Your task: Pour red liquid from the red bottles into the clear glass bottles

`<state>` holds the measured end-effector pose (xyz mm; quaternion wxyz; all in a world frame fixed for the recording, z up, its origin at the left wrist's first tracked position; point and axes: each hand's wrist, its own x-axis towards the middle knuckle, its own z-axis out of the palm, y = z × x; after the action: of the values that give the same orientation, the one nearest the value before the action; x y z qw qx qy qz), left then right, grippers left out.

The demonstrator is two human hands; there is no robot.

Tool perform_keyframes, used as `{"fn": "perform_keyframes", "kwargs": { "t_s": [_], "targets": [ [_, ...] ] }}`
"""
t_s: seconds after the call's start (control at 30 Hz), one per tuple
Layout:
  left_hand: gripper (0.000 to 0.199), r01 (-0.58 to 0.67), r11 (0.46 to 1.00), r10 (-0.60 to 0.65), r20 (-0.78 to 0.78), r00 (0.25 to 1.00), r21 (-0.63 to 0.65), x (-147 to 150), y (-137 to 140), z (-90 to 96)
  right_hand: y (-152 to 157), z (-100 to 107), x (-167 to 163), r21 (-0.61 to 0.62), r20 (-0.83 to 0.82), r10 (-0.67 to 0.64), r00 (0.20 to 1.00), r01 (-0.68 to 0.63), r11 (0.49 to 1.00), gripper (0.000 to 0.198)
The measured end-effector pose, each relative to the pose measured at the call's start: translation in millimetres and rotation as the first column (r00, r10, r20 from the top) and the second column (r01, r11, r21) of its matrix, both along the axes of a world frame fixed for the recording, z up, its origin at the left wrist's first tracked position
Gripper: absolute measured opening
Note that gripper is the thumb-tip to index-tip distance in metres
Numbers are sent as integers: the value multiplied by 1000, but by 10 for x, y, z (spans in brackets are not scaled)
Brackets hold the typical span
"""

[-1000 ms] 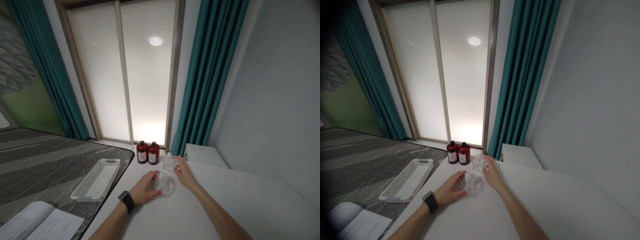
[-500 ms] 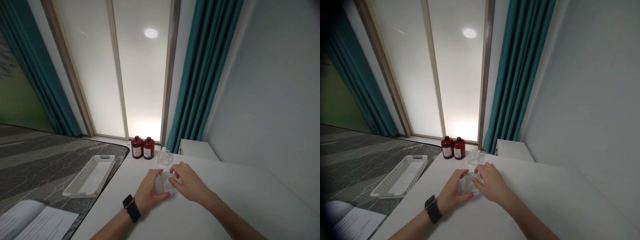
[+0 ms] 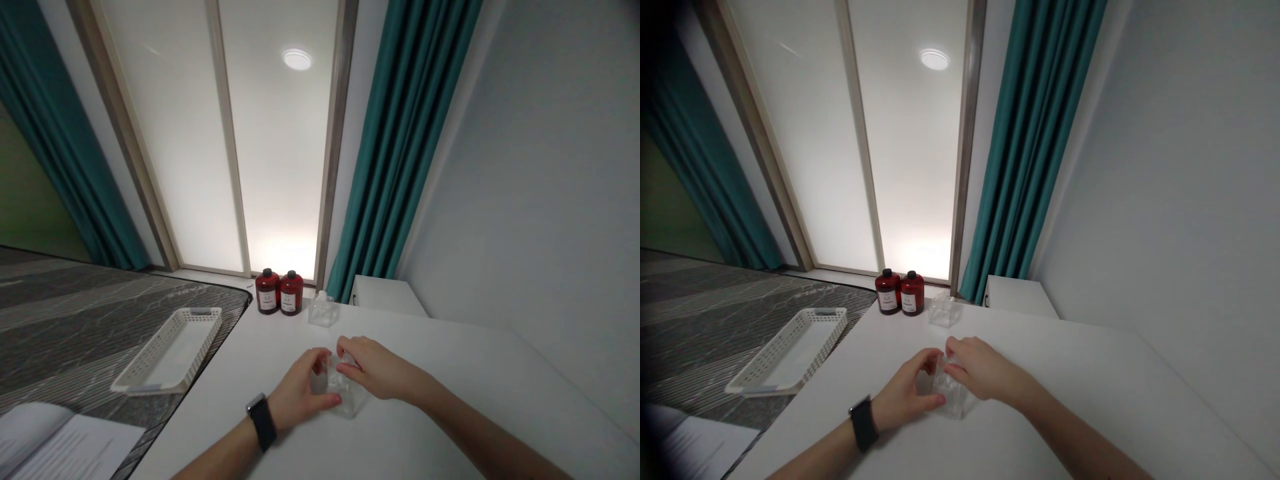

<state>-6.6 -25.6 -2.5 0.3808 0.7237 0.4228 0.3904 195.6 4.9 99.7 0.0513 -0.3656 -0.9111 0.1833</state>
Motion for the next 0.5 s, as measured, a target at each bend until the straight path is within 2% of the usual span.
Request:
{"fn": "perform_keyframes", "kwargs": {
  "t_s": [0.13, 0.3, 0.4, 0.5],
  "targets": [
    [61, 144, 989, -141, 89, 986, -31, -8, 4, 62, -30, 30, 55, -22, -54, 128, 990, -129, 991, 10],
    [60, 69, 998, -69, 42, 997, 14, -10, 4, 82, -98, 124, 88, 134, -98, 211, 973, -197, 971, 35],
    [61, -35, 998, 35, 2, 999, 45, 2, 4, 30, -113, 100, 75, 228, -105, 65, 992, -40, 973, 34],
    [64, -115, 990, 119, -34, 992, 85, 32, 3, -32, -122, 7, 25, 310, -41, -87, 995, 95, 946, 35]
  ]
}}
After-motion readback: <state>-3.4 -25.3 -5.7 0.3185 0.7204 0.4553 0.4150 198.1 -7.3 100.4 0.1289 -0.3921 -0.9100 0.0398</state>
